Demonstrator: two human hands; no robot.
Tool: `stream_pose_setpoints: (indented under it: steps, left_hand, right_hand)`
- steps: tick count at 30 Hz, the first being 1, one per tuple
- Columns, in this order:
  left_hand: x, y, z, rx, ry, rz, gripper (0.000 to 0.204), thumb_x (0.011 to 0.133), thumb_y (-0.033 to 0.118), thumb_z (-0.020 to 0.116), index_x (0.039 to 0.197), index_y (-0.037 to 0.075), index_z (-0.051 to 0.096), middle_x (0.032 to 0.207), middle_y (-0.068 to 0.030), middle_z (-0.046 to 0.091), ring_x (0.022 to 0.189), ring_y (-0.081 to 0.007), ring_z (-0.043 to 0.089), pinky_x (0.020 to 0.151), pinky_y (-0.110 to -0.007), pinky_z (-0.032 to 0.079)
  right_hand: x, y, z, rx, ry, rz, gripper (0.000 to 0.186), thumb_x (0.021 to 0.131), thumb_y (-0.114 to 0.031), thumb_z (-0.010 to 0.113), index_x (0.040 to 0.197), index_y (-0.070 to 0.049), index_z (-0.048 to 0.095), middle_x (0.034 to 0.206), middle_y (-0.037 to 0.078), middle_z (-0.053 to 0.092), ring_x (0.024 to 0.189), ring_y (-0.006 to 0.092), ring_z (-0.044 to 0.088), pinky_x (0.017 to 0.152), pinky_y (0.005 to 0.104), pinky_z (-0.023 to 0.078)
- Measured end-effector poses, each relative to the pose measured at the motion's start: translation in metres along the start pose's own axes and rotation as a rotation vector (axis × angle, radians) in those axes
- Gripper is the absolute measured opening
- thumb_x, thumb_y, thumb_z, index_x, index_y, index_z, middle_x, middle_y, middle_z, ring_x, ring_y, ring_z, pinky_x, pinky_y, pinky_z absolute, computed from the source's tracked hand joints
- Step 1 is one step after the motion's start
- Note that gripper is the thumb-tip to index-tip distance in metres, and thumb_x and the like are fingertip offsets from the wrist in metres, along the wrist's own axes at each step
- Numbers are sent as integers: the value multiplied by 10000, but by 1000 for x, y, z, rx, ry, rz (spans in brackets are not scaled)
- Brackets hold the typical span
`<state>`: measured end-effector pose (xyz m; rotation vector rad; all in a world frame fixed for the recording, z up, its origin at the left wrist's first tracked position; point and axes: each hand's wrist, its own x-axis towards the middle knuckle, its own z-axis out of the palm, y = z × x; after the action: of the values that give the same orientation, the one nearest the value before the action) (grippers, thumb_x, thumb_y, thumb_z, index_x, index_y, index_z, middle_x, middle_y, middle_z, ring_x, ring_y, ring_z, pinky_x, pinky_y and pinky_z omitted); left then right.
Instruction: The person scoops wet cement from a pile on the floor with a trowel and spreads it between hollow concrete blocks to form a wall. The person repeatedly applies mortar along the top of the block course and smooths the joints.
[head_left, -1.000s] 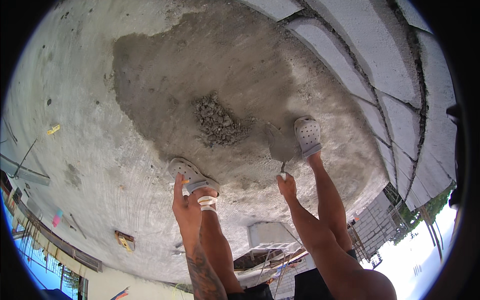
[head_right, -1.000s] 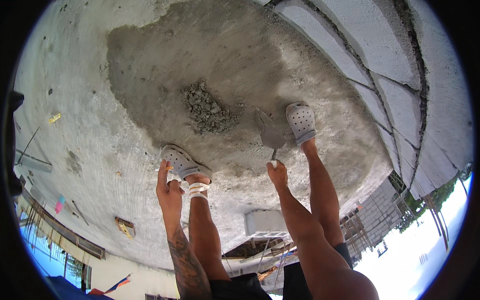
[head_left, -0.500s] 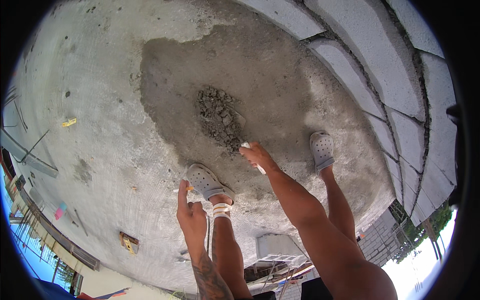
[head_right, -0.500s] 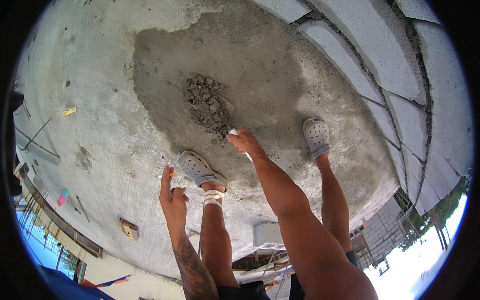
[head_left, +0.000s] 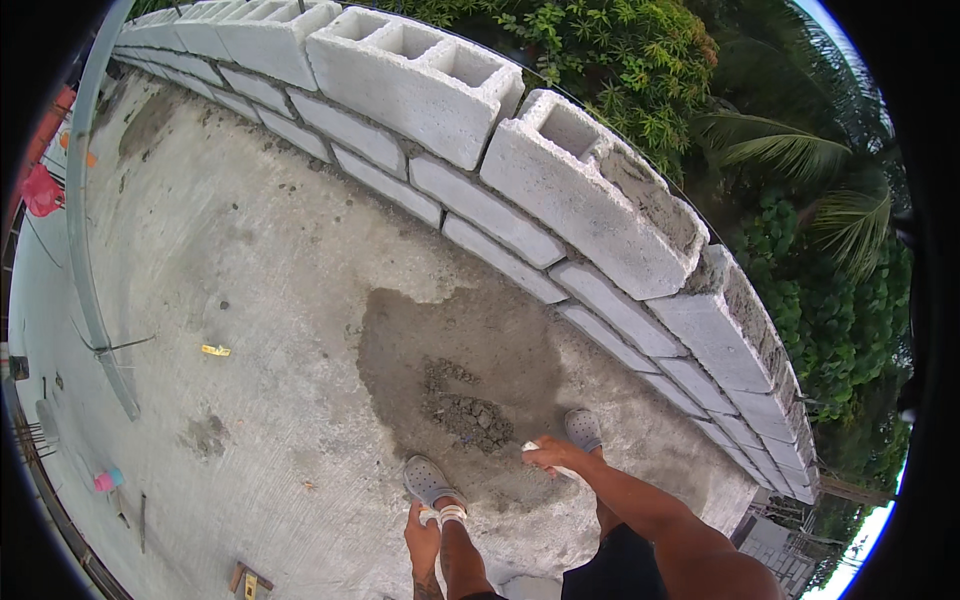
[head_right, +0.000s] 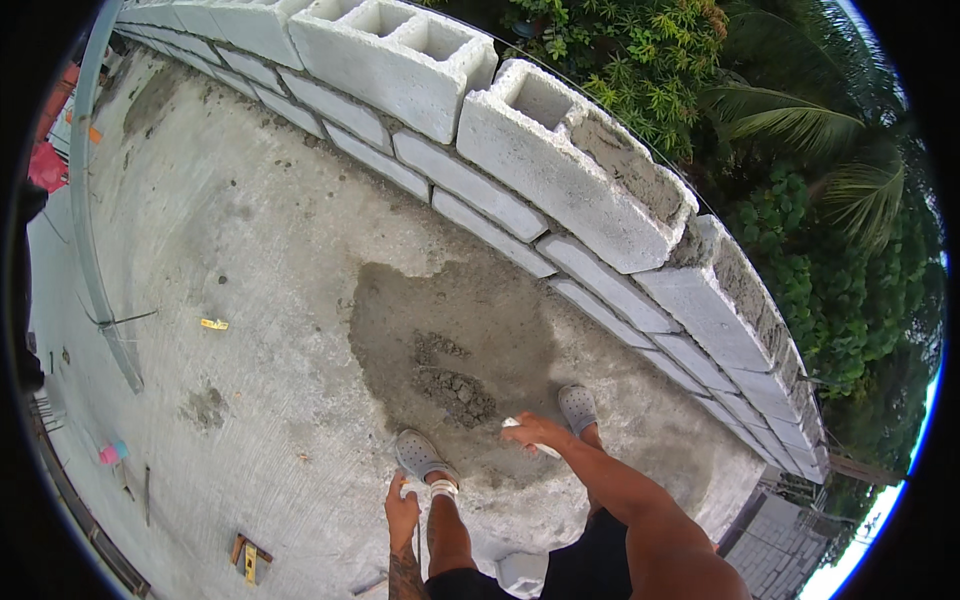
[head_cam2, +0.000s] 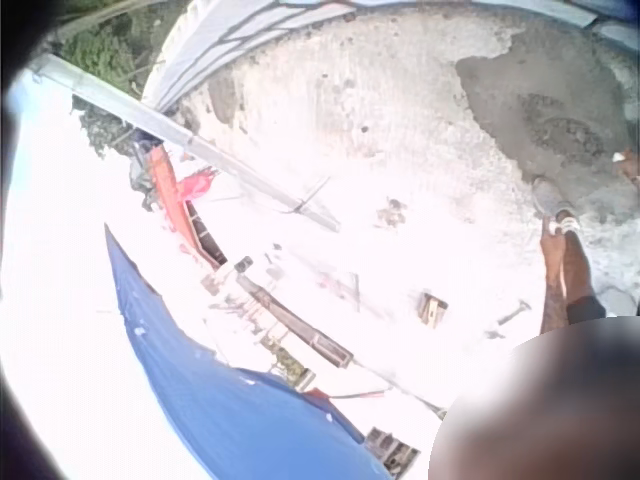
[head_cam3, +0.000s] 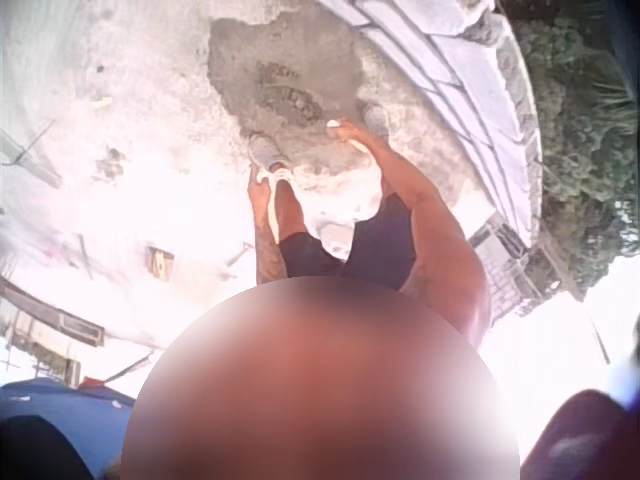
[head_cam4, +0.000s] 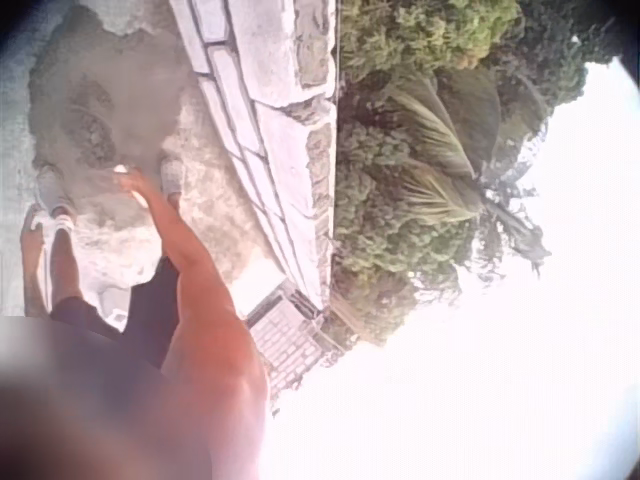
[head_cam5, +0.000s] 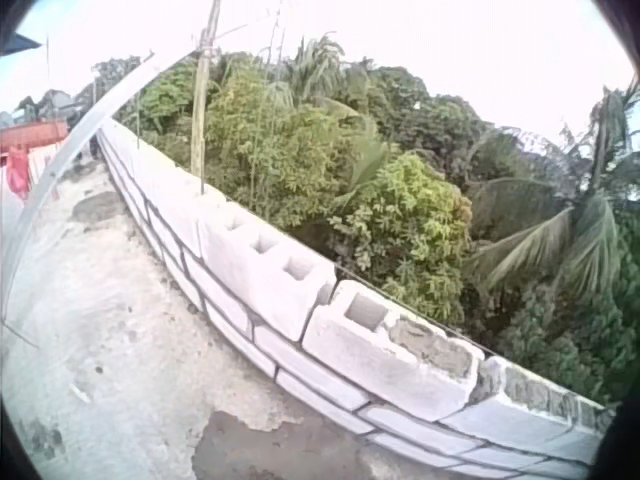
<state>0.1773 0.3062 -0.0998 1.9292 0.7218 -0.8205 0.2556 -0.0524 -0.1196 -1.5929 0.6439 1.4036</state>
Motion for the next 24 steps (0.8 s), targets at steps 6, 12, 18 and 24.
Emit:
stream_pose_setpoints:
  steps: [6, 12, 18, 24]
  left_hand:
    - [-5, 1, -80, 43, 18, 75, 564, 822, 92, 576, 1367, -42, 511, 1246, -266, 632, 1207, -407, 586, 1011, -413, 455]
    - [-16, 18, -132, 13, 135, 103, 556, 838, 51, 545, 1381, -56, 496, 1189, -205, 652, 674, -240, 679, 599, -350, 545]
    - [-47, 42, -110, -100, 197, 56, 584, 835, 23, 529, 1408, -68, 459, 1236, -203, 621, 611, -192, 644, 480, -319, 511]
    - [-67, 58, -57, -153, 171, 28, 591, 834, 21, 536, 1412, -68, 458, 1263, -211, 615, 681, -189, 658, 542, -302, 527]
  right_hand:
    - [-169, -119, -81, 208, 79, 9, 220, 798, -246, 634, 695, -74, 544, 579, -1, 451, 455, 115, 397, 415, 299, 306]
    - [-268, -224, -212, 209, 295, -236, 215, 801, -239, 603, 738, -47, 530, 579, 11, 445, 447, 123, 414, 386, 316, 321]
    - [-270, -301, -300, -391, 947, -365, 350, 845, -305, 593, 821, 44, 585, 749, 234, 653, 637, 347, 646, 636, 470, 518]
    - [-204, -298, -264, -493, 1171, -362, 399, 900, -291, 594, 1077, 62, 540, 895, 330, 671, 911, 478, 668, 813, 545, 523]
